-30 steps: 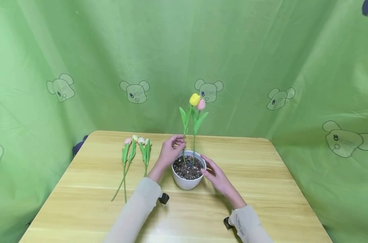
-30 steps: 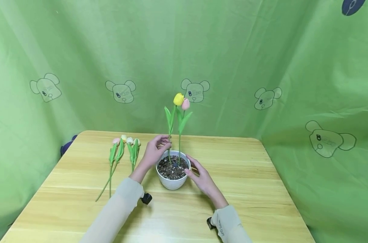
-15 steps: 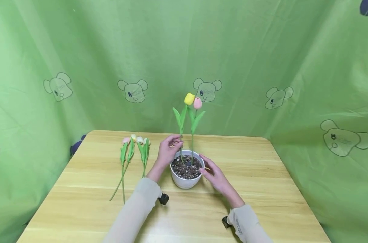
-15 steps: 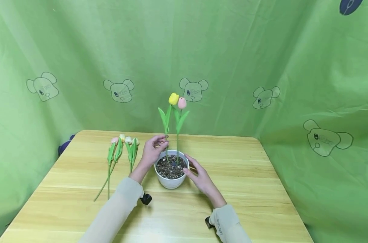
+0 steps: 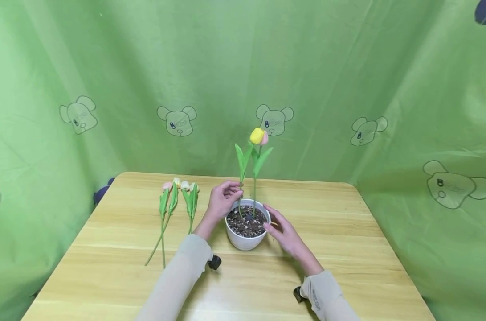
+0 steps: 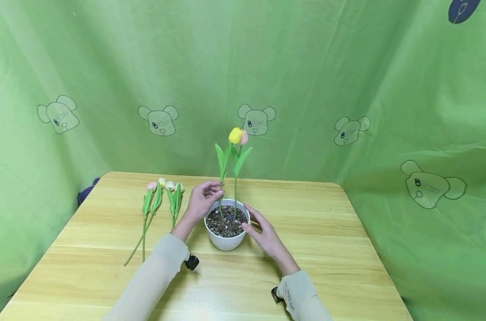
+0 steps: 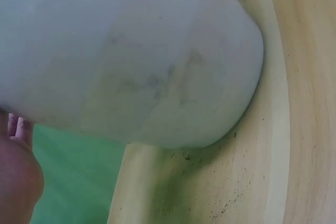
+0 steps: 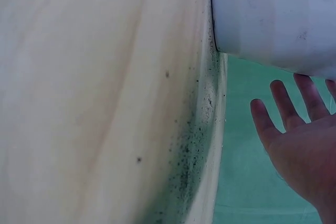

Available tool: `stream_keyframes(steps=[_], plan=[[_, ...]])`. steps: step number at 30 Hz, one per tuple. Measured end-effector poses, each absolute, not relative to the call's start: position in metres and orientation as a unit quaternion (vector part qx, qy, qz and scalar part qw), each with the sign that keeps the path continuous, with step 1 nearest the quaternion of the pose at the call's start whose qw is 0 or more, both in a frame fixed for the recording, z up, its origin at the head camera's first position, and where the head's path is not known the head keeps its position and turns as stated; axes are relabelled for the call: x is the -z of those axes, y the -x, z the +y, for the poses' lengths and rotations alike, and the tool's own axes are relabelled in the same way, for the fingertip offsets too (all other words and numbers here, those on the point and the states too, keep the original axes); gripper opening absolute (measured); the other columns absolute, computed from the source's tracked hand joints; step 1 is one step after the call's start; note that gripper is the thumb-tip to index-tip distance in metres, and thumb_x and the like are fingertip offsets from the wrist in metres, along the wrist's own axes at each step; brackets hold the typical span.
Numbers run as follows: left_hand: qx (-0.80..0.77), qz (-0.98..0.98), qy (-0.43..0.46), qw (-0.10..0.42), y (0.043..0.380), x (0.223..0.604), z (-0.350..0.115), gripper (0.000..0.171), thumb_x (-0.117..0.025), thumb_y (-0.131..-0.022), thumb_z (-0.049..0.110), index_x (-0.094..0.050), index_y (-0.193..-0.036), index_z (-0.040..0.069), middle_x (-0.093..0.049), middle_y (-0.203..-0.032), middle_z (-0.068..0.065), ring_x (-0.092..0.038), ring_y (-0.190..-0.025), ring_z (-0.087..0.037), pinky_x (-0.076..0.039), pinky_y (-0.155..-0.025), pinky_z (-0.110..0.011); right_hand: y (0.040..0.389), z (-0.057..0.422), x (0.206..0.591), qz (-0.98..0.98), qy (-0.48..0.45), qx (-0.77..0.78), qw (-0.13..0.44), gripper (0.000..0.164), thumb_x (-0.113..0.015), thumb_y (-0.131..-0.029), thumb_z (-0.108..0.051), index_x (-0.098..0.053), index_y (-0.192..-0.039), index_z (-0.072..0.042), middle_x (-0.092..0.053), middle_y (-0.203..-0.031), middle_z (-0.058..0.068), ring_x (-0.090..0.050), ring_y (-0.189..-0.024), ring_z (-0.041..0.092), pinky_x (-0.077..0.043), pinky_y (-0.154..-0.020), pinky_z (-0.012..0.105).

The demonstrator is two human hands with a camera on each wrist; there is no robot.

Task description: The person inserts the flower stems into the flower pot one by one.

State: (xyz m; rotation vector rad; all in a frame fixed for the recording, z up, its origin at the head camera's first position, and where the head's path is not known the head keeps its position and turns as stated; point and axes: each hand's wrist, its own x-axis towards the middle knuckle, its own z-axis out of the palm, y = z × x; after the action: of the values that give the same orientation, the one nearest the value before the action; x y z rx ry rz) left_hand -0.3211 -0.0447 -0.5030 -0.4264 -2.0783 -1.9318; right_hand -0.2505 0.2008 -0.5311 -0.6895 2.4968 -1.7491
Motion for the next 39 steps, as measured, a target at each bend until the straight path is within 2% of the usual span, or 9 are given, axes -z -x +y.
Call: stream_keyframes(steps=[13, 26, 35, 39], plan=[[0.663, -0.724, 0.129, 0.143, 0.319, 0.505, -0.044, 0.029, -0.076, -0.09, -0.001, -0.072, -0.118, -0.001, -0.075, -0.101, -0.019, -0.066, -0.081, -0.007, -0.062, -0.073, -0.018, 0.25, 0.2, 0.53, 0.794, 0.223, 0.566, 0.004, 0.061, -0.062, -0.103, -0.011, -0.038, -0.159, -0.007, -0.047, -0.155, 0.027, -0.05, -0.138, 0.048, -0.041, -0.118, 0.059], [0.649, -0.739, 0.126, 0.129, 0.32, 0.505, -0.043, 0.04, -0.077, -0.091, 0.005, -0.067, -0.129, -0.001, -0.076, -0.107, -0.016, -0.072, -0.087, -0.016, -0.063, -0.081, -0.022, 0.252, 0.202, 0.533, 0.794, 0.228, 0.564, 0.002, 0.061, -0.061, -0.103, -0.011, -0.038, -0.159, -0.009, -0.048, -0.153, 0.028, -0.051, -0.137, 0.048, -0.043, -0.116, 0.06], [0.677, -0.718, 0.123, 0.1, 0.321, 0.501, -0.047, 0.038, -0.078, -0.089, 0.001, -0.067, -0.125, 0.0, -0.074, -0.109, -0.019, -0.07, -0.087, -0.009, -0.063, -0.083, -0.021, 0.251, 0.202, 0.533, 0.795, 0.226, 0.563, 0.001, 0.06, -0.061, -0.103, -0.011, -0.038, -0.159, -0.009, -0.048, -0.154, 0.028, -0.051, -0.137, 0.048, -0.042, -0.116, 0.061], [0.701, -0.696, 0.132, 0.087, 0.321, 0.493, -0.051, 0.036, -0.078, -0.087, -0.002, -0.067, -0.121, -0.002, -0.072, -0.108, -0.02, -0.069, -0.086, -0.009, -0.065, -0.082, -0.025, 0.251, 0.201, 0.533, 0.794, 0.226, 0.564, 0.002, 0.061, -0.061, -0.103, -0.011, -0.038, -0.159, -0.009, -0.047, -0.154, 0.028, -0.051, -0.137, 0.049, -0.043, -0.116, 0.06]])
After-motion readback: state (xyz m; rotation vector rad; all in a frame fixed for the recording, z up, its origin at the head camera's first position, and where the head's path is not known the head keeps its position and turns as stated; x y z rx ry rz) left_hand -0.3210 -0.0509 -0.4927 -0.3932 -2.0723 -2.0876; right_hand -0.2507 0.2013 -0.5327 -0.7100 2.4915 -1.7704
